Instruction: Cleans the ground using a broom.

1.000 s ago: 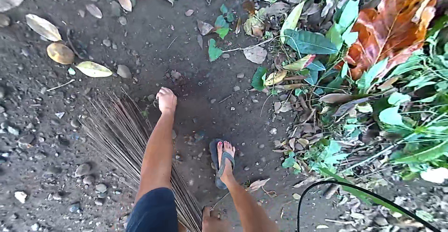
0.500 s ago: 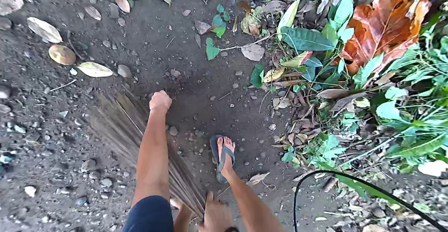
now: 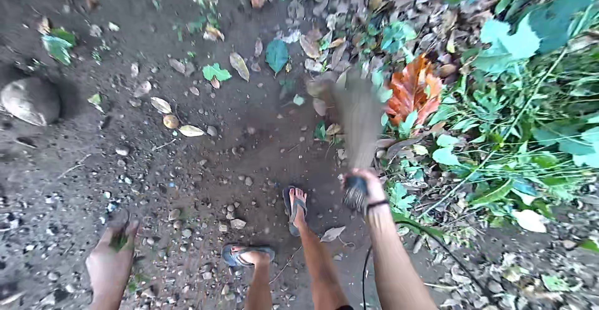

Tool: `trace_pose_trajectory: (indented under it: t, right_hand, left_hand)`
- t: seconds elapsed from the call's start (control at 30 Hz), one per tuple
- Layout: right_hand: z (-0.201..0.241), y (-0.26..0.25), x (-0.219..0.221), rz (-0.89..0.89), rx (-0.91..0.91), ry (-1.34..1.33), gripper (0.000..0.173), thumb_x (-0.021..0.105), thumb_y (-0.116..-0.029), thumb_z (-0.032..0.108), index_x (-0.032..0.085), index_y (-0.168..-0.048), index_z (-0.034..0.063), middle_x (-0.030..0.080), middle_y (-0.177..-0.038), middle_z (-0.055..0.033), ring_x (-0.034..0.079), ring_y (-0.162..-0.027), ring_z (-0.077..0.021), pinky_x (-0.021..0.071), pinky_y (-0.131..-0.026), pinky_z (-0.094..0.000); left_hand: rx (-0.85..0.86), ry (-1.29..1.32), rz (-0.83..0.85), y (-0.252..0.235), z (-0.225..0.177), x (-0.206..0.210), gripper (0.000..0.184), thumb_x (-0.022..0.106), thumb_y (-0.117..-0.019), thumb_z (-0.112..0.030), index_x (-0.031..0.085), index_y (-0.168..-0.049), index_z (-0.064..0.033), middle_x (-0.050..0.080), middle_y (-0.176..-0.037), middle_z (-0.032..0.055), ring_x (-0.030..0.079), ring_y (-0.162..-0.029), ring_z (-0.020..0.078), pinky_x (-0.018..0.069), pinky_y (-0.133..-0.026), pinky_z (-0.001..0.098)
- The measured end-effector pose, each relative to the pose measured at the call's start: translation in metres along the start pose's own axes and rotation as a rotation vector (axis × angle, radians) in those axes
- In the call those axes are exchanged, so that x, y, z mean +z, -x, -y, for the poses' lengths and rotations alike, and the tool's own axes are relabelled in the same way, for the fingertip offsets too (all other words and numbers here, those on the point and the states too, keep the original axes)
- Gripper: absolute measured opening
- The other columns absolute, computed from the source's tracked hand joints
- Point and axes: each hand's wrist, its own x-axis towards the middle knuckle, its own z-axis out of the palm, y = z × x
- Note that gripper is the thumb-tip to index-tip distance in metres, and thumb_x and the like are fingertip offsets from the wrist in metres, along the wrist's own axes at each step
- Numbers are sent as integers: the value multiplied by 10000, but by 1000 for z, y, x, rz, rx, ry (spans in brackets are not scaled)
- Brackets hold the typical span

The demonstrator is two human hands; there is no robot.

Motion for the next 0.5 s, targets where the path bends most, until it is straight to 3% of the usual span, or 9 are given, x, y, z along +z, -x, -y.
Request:
trace_pose_trajectory:
  t: [0.07, 0.1, 0.2, 0.27, 0.33, 0.37, 0.43, 0.5]
  right_hand:
    - [55, -16, -11, -302, -233, -145, 191, 521, -1032, 168, 585, -1076, -6, 601, -773, -71, 604, -634, -164, 550, -605, -356]
    - [76, -15, -17, -337, -344, -204, 169, 508, -1034, 152, 582, -1047, 2, 606, -763, -58, 618, -642, -153, 562, -620, -346]
    - [109, 17, -44, -72, -511, -421, 303, 274, -1051, 137, 548, -930, 95, 690, -734, -7, 695, -662, -146, 622, -652, -336]
    - [115, 42, -57, 117, -510, -513, 329, 264, -995, 184, 582, -934, 125, 729, -788, -25, 714, -691, -158, 626, -652, -337]
    - [118, 64, -50, 233, -467, -545, 250, 431, -936, 242, 660, -926, 144, 750, -805, -39, 718, -672, -159, 615, -607, -317]
    - [119, 72, -41, 241, -423, -510, 220, 473, -911, 244, 672, -904, 153, 745, -789, -29, 711, -650, -146, 610, -585, -301]
    - [112, 78, -17, 151, -304, -369, 198, 409, -901, 169, 601, -868, 134, 722, -731, -14, 690, -597, -131, 597, -536, -300]
    - [99, 70, 9, 85, -180, -251, 134, 429, -868, 102, 521, -957, 63, 687, -711, -42, 669, -561, -161, 594, -503, -337]
  left_hand:
    - [-46, -22, 30, 27, 2, -18, 476, 628, -1019, -301, 627, -1218, 132, 630, -1146, 402, 597, -1107, 580, 404, -973, 736]
    - [-57, -27, 54, 36, -3, -20, 432, 644, -1002, -269, 653, -1182, 123, 645, -1116, 393, 611, -1078, 576, 418, -952, 740]
    - [-64, -16, 156, 52, -45, -2, 378, 655, -994, -246, 706, -1111, 109, 680, -1056, 368, 647, -1024, 558, 443, -928, 729]
    - [2, -13, 293, 55, -83, 21, 364, 623, -1023, -217, 698, -1137, 120, 679, -1109, 360, 647, -1072, 545, 446, -981, 703]
    - [88, -26, 427, 52, -125, 40, 342, 587, -1044, -183, 686, -1168, 119, 680, -1138, 347, 648, -1100, 525, 454, -1010, 662]
    - [126, -53, 508, 49, -144, 50, 339, 565, -1055, -181, 680, -1202, 102, 679, -1170, 333, 645, -1128, 511, 454, -1031, 642]
    - [194, -162, 682, 39, -181, 73, 340, 529, -1066, -157, 643, -1325, 32, 648, -1299, 290, 619, -1215, 480, 447, -1070, 613]
    - [245, -292, 862, 25, -218, 100, 434, 519, -1033, -54, 550, -1465, -72, 554, -1467, 221, 566, -1304, 453, 442, -1090, 607]
